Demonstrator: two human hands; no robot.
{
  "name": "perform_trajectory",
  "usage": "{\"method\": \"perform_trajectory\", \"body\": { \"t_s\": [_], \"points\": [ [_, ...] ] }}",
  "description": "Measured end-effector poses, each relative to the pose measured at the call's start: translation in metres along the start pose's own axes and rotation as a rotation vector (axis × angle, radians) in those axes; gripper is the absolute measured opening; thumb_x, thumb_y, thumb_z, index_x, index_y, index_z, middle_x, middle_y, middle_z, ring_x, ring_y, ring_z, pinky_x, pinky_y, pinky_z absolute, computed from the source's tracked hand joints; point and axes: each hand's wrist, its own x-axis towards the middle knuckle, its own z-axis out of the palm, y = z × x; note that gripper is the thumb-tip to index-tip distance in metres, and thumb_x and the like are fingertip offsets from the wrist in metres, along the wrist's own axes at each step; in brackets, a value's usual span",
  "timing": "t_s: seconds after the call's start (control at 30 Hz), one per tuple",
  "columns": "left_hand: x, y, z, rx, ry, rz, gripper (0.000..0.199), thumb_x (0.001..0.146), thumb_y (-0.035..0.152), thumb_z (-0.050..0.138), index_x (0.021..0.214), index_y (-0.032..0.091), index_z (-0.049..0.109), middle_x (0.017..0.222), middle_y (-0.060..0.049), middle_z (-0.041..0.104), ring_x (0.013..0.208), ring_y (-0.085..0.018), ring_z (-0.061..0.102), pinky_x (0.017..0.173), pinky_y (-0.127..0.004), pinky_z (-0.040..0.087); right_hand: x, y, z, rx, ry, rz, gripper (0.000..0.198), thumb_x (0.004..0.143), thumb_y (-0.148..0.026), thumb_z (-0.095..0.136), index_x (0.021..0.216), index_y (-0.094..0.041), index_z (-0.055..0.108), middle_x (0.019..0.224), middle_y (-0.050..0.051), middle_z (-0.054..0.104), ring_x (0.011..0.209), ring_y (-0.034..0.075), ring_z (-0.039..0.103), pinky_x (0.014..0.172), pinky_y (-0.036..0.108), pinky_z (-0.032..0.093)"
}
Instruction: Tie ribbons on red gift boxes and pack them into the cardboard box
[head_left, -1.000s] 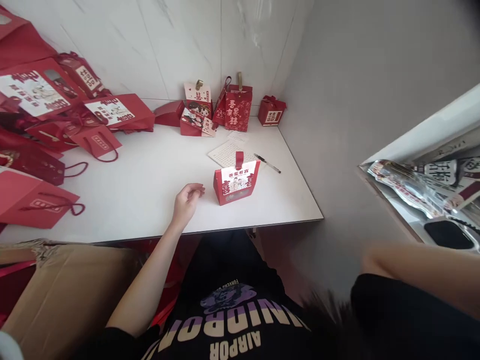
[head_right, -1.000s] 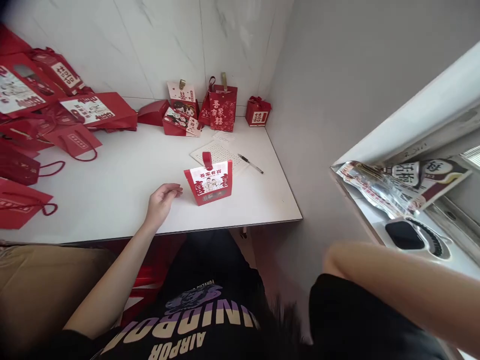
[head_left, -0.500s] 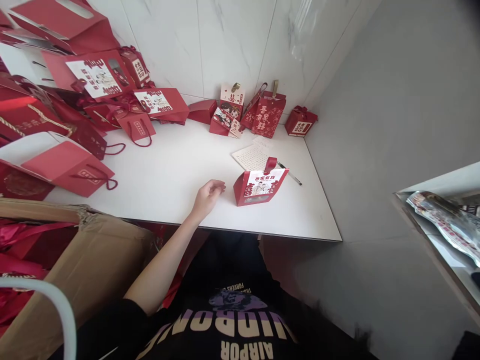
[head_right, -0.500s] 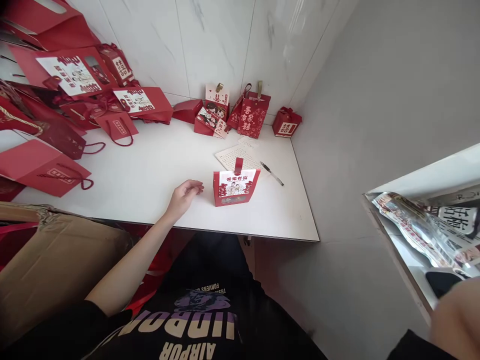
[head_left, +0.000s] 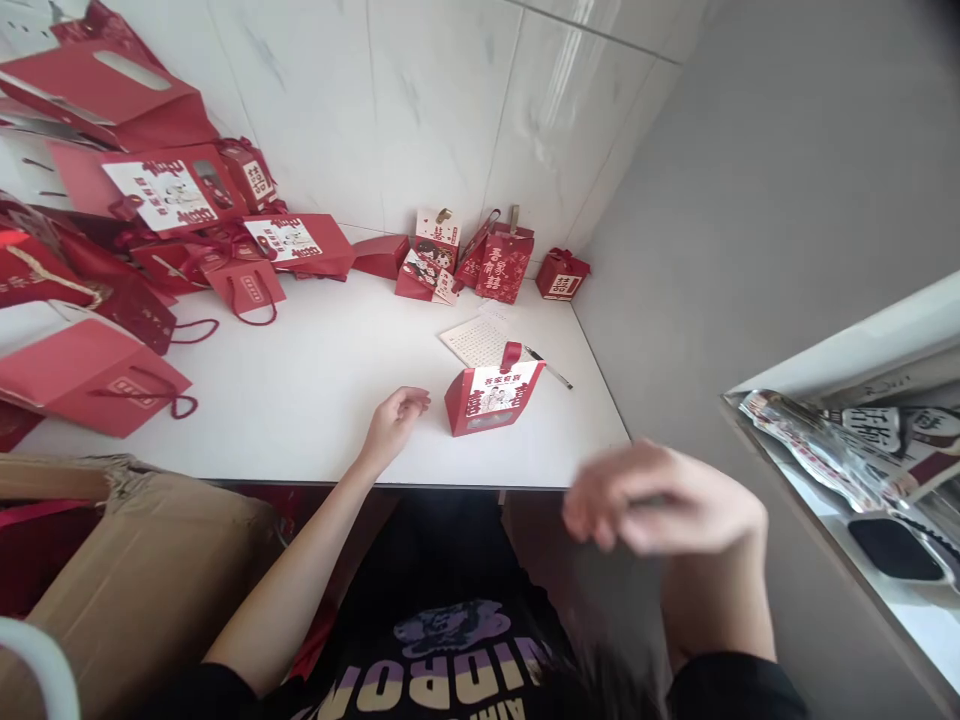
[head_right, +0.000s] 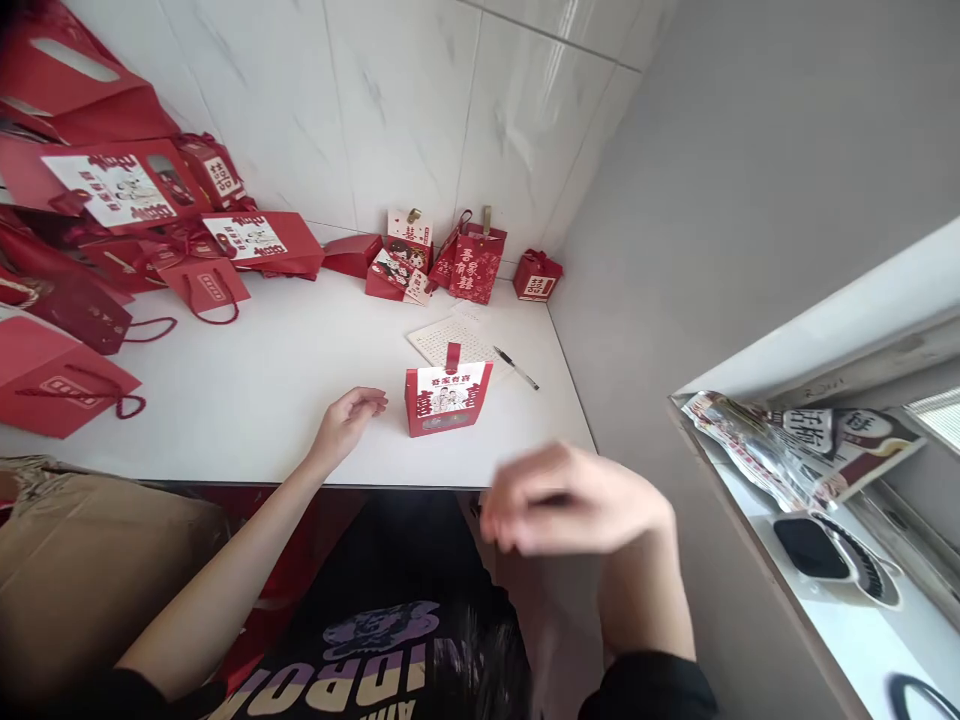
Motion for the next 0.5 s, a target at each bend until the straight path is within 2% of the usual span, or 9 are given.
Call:
{"method": "perform_trajectory", "body": {
  "t_s": [0.13,0.2,0.23,0.33,0.5],
  "points": [
    [0.002,0.000,-0.001,0.007,0.005,0.011,0.023,0.075,0.031,0.049,0.089,0.016,0.059,0.087,-0.007,0.067,0.082,-0.020,0.063,0.081,-0.035,0.050,0.049,0.012,0.020,-0.442,0.248,0.299,0.030,0.090,-0.026,0.045,0.062,-0.016,0.049,0.058,-0.002,0.048,0.050,0.009,0.040,0.048,0.023,0.028],
    [0.002,0.001,-0.001,0.014,0.007,0.003,0.023,0.074,0.031,0.049,0.088,0.016,0.060,0.087,-0.007,0.067,0.082,-0.020,0.063,0.081,-0.035,0.050,0.072,0.023,0.029,-0.689,0.285,0.419,0.028,0.088,-0.023,0.046,0.061,-0.015,0.051,0.061,0.001,0.052,0.049,0.010,0.040,0.046,0.025,0.021],
    [0.002,0.001,-0.001,0.020,0.007,-0.003,0.023,0.074,0.031,0.049,0.088,0.017,0.060,0.087,-0.007,0.067,0.083,-0.020,0.063,0.081,-0.035,0.050,0.081,0.028,0.032,-0.798,0.297,0.435,0.027,0.088,-0.021,0.044,0.063,-0.015,0.053,0.064,0.003,0.055,0.051,0.012,0.042,0.047,0.026,0.019],
    [0.001,0.001,-0.001,0.044,0.003,-0.001,0.022,0.074,0.030,0.049,0.088,0.017,0.060,0.087,-0.007,0.067,0.083,-0.020,0.063,0.082,-0.035,0.050,0.100,0.044,0.039,-0.982,0.329,0.359,0.028,0.088,-0.015,0.037,0.070,-0.012,0.059,0.071,0.009,0.060,0.061,0.017,0.051,0.052,0.028,0.019],
    [0.002,0.000,-0.001,0.068,-0.004,0.019,0.022,0.075,0.031,0.049,0.087,0.017,0.060,0.088,-0.007,0.067,0.082,-0.020,0.064,0.080,-0.036,0.051,0.116,0.055,0.042,-1.007,0.350,0.222,0.034,0.090,-0.012,0.031,0.072,-0.010,0.059,0.072,0.012,0.059,0.068,0.020,0.051,0.057,0.031,0.020]
  ]
}}
